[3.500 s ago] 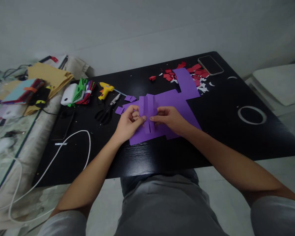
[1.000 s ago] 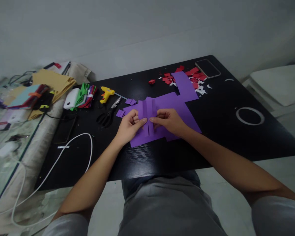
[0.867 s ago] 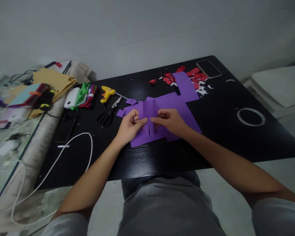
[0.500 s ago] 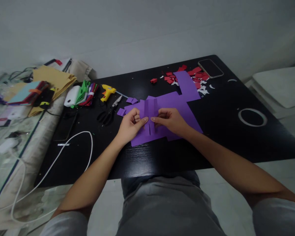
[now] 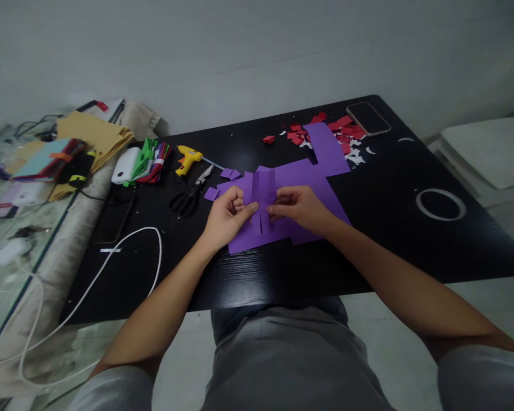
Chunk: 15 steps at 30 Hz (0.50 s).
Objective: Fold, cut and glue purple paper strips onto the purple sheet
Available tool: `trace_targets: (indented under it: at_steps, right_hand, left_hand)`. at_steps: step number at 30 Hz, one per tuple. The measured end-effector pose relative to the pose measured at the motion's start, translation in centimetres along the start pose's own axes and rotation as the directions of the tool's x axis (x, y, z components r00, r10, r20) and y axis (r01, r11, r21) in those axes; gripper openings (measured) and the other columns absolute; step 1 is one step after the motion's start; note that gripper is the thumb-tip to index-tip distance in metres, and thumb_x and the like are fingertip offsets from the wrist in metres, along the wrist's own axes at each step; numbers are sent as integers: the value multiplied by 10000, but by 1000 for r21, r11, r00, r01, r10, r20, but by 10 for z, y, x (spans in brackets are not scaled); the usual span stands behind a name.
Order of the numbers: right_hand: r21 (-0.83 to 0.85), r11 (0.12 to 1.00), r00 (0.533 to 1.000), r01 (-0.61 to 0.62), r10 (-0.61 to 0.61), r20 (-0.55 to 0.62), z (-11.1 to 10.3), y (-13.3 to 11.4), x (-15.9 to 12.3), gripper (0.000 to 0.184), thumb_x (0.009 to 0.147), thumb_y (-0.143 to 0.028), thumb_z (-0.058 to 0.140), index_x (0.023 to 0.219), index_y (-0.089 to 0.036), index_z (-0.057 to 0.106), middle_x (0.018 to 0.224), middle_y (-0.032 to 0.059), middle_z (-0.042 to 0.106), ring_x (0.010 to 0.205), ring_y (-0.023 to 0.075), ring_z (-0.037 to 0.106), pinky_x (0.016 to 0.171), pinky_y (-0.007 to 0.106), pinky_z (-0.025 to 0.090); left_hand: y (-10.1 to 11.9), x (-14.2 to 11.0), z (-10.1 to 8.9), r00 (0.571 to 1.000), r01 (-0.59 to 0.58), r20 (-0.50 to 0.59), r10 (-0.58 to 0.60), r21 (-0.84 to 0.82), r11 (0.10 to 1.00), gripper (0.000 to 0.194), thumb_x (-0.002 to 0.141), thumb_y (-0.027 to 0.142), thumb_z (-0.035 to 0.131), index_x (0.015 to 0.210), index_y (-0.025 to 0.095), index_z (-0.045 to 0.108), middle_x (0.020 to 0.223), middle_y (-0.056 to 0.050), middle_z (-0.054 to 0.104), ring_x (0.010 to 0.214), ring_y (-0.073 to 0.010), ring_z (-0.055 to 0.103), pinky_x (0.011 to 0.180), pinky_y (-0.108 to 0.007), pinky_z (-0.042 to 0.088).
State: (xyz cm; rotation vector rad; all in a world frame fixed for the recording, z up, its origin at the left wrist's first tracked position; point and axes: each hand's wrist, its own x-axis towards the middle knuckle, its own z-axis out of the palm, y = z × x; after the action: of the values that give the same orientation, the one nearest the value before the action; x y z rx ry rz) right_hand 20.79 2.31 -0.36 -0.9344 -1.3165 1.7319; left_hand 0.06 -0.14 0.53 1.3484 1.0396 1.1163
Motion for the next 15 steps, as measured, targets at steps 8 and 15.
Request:
trace_targets:
  at_steps: [8, 15]
  right_hand:
    - [-9, 1000, 1000, 26, -26, 11, 3, 2, -2, 371, 643, -386, 952, 886, -186, 757, 799, 6, 769, 716, 172, 734, 737, 333, 635]
    - [-46, 998, 1000, 31, -31, 1, 1, 3, -1, 352, 643, -392, 950, 867, -199, 758, 765, 6, 761, 718, 184, 736, 745, 354, 626]
  left_hand:
    - [-3, -2, 2, 998, -50, -19, 52, 53, 997, 435, 768, 383, 894, 774, 207, 497, 625, 71, 497, 532, -73, 426, 520, -213, 336]
    - [-4, 0, 2, 999, -40, 35, 40, -17, 999, 444, 711, 317, 932, 818, 210, 515, 677, 65, 537, 552, -68, 464, 527, -203, 356]
